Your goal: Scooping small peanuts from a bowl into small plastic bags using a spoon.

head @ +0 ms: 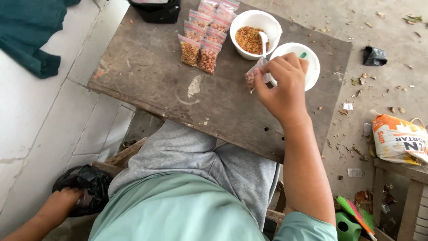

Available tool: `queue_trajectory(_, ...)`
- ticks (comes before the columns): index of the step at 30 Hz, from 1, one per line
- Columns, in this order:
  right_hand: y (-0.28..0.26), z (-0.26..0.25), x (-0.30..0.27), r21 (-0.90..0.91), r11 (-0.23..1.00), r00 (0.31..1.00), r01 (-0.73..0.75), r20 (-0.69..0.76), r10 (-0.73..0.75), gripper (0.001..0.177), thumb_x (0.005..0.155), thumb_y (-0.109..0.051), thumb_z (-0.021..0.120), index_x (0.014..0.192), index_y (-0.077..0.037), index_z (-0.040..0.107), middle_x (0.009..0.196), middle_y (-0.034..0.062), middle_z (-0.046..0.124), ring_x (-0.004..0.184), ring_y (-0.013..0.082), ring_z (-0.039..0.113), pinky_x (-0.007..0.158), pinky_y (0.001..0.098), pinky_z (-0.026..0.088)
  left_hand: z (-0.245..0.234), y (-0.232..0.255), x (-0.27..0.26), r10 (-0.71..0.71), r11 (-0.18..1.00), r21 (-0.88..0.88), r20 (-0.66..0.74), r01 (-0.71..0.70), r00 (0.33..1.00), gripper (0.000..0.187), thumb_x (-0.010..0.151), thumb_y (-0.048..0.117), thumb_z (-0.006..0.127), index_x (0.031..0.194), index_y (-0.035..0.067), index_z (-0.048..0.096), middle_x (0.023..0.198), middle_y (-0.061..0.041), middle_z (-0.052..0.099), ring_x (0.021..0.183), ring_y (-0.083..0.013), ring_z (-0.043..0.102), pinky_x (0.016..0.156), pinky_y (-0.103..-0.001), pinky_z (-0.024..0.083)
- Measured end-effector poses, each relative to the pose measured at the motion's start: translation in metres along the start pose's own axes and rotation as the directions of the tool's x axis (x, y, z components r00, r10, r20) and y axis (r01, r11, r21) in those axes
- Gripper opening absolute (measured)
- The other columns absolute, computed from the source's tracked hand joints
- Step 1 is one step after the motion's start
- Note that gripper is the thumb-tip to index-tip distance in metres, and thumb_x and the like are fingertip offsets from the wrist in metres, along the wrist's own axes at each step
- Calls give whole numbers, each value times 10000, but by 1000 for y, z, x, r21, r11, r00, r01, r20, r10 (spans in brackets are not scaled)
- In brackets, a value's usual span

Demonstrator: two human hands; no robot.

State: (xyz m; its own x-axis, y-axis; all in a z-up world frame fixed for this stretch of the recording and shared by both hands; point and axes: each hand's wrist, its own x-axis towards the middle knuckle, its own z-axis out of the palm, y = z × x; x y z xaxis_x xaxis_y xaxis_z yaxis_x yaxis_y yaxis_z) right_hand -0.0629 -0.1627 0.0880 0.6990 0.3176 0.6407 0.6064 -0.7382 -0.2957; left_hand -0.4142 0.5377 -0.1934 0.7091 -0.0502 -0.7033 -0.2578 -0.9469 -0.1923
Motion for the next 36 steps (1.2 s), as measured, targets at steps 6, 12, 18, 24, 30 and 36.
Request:
queue_trajectory(6, 1, -1, 1, 15, 1000, 1000, -2, -13, 2, 257, 975, -69, 764, 808, -114, 573, 761, -40, 572, 852, 233, 490, 894, 399, 322, -4, 9, 2, -56, 996, -69, -13, 55, 998, 182, 804, 350, 685, 972, 419, 670, 1111, 152, 739, 1148, -146, 675, 935, -347, 520)
queue_trajectory(12, 1, 4, 1, 21, 1000, 1000, -2, -11, 2, 282, 976, -69, 751, 777, -112, 555, 723, -43, 523, 809, 212, 457, 860, 387, 321, 8, 4, 2, -13, 1000, -15, -98, 11, 995, 257, 799, 413, 663, 1042, 352, 603, 1079, 83, 725, 1099, -186, 688, 892, -387, 567)
queue_trajectory(18, 3, 5, 1, 7, 1000, 1000, -2, -28, 3, 277, 972, -84, 759, 779, -112, 562, 741, -42, 549, 804, 214, 466, 871, 392, 328, -2, -3, 4, -169, 938, -300, 32, 171, 985, 112, 805, 371, 702, 914, 347, 698, 1017, 93, 824, 1023, -168, 788, 871, -327, 590)
queue_trajectory(24, 4, 8, 0, 20, 1000, 1000, -11, -12, 12, 304, 953, -80, 767, 756, -116, 537, 720, -46, 525, 799, 210, 459, 857, 389, 327, -22, -30, 39, -99, 963, -237, 119, 125, 988, 161, 640, 390, 891, 726, 415, 758, 794, 212, 828, 827, -24, 758, 781, -208, 545)
queue_trajectory(30, 2, 5, 2, 0, 1000, 1000, 4, 21, -4, 301, 967, -88, 763, 761, -117, 546, 718, -37, 540, 806, 216, 476, 860, 385, 332, -293, 48, 22, -12, 796, -599, 132, 89, 991, 297, 844, 144, 753, 1046, 286, 918, 1023, 171, 917, 961, 13, 757, 887, -177, 530)
queue_trajectory(36, 5, 0, 4, -8, 1000, 1000, -14, -9, 14, 300, 966, -79, 756, 758, -95, 540, 715, -18, 543, 797, 222, 463, 841, 395, 331, -500, 143, -103, -62, 890, -427, -464, -162, 884, 370, 918, 527, 495, 1072, 438, 819, 1112, 236, 812, 1119, -13, 710, 965, -275, 488)
